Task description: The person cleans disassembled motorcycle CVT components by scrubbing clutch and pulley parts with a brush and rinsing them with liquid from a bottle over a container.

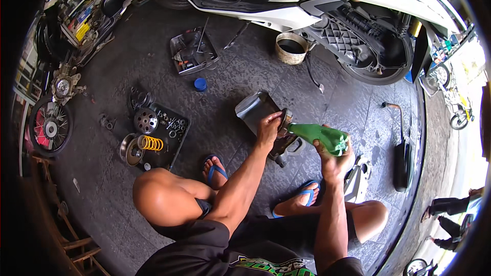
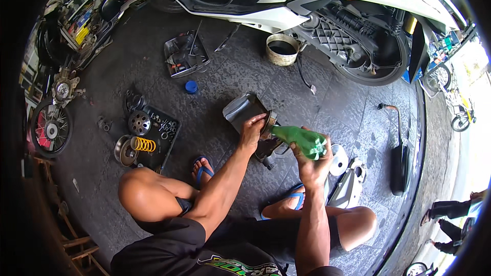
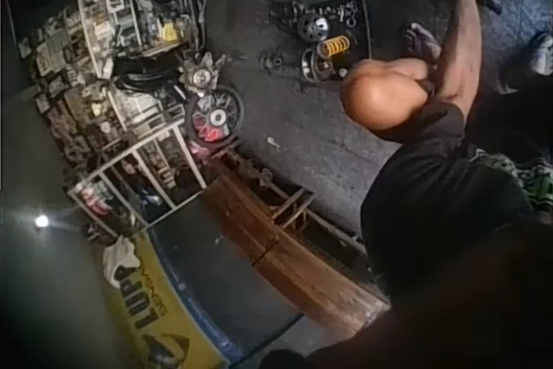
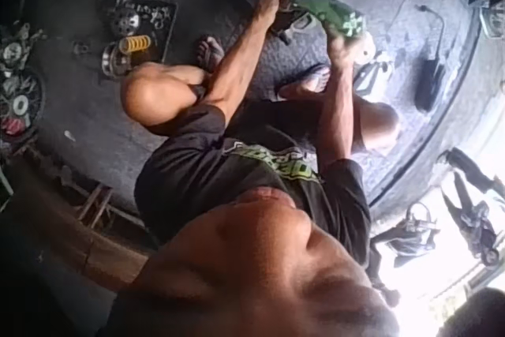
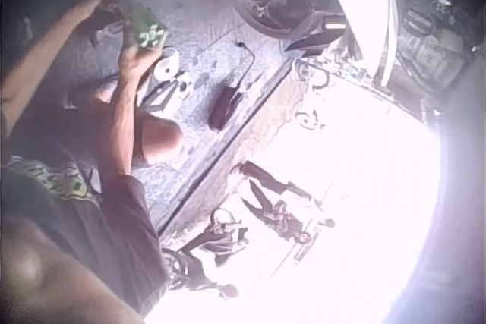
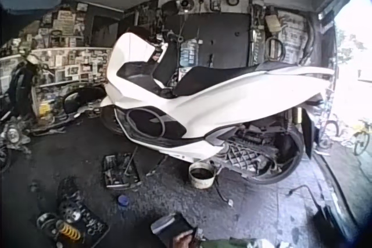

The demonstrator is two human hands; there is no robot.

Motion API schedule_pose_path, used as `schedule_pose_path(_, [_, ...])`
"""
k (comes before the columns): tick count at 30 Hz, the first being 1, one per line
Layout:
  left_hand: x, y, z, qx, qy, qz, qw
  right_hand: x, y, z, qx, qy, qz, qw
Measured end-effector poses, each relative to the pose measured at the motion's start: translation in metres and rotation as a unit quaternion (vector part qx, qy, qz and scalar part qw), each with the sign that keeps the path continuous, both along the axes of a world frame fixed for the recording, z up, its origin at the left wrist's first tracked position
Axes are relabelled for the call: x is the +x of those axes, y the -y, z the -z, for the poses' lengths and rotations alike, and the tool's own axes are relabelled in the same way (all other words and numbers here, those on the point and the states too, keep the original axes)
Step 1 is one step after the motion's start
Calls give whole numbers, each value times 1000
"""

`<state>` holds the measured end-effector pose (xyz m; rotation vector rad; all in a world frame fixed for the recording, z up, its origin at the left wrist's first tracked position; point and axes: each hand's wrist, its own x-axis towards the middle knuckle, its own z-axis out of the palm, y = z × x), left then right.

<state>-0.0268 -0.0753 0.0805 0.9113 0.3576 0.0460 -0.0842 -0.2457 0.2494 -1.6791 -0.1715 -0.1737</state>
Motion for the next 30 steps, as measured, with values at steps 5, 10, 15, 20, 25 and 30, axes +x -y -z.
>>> schedule_pose_path(5, [-2,-2,9,-15,24,-25,999,3,0,3,18,14,41,999])
schedule_pose_path(10, [-1,-12,10,8,-4,-25,1000,13,6,1,38,-35,29,998])
schedule_pose_path(15, [0,-11,4,35,22,-19,999,18,7,-6,46,-51,28,997])
schedule_pose_path(20, [-2,-12,2,42,31,10,999,20,9,-16,78,-58,-2,995])
schedule_pose_path(25, [-3,-13,6,42,38,25,998,30,15,-5,52,-27,24,998])
schedule_pose_path(30, [-4,-22,3,-76,54,55,994,40,21,-5,93,-54,30,994])
